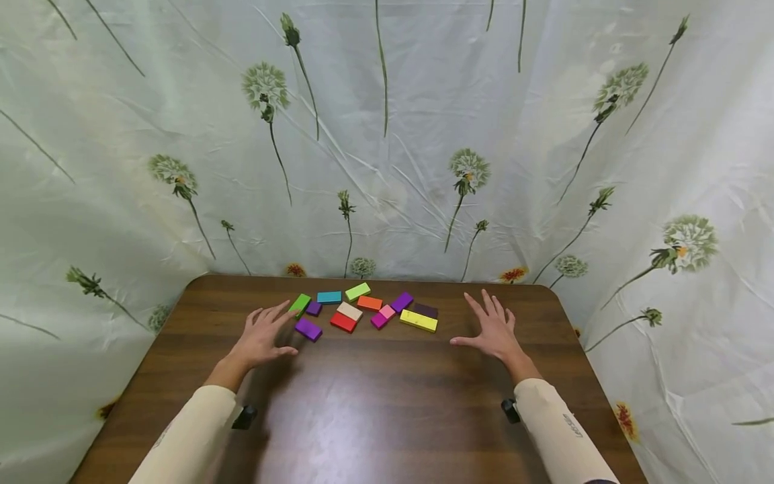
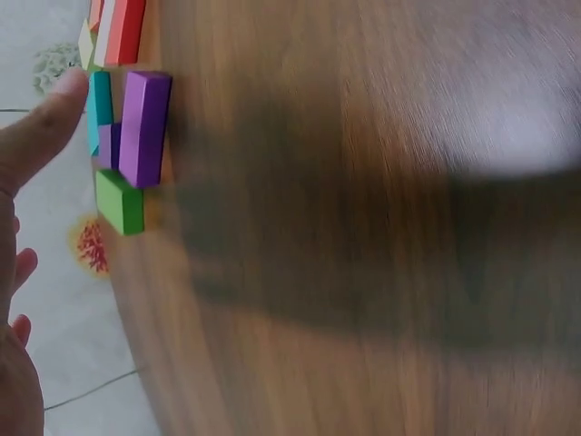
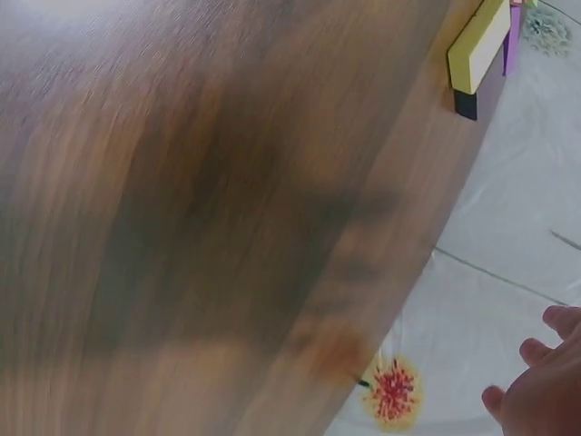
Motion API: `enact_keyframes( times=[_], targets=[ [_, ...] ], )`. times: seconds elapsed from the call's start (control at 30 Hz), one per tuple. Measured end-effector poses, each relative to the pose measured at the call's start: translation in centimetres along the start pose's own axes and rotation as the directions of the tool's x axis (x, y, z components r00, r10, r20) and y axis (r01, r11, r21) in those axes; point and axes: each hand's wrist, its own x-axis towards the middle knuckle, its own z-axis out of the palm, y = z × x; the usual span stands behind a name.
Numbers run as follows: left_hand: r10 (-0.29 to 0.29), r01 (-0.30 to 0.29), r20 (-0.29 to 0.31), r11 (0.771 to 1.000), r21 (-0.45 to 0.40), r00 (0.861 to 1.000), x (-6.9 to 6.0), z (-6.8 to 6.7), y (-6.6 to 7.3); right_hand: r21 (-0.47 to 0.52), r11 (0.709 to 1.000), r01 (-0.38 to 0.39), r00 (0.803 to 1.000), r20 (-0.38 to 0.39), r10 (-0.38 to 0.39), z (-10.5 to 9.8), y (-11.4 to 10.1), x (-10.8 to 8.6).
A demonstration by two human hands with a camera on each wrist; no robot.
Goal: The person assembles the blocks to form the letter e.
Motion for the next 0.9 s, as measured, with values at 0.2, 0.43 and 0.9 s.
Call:
enact_keyframes(
  times=[0.2, 0.43, 0.9],
  targets=[
    [-0.016, 0.016, -0.013, 0.999, -0.048, 1.000, 1.1, 1.3, 0.3, 0.027, 0.999, 0.021, 1.000, -0.002, -0.021, 1.1, -0.5, 1.2],
    [-0.036, 0.036, -0.009, 0.998, -0.050, 0.999, 1.8, 2.6, 0.1, 0.088, 0.996, 0.016, 1.000, -0.008, -0.015, 2.3, -1.7, 2.5],
    [-0.028, 0.026, -0.009, 0.986, -0.163, 1.000, 3.1, 4.2, -0.4, 0.088, 0.996, 0.034, 0.998, 0.044, -0.038, 4.1, -3.7, 4.3]
  ],
)
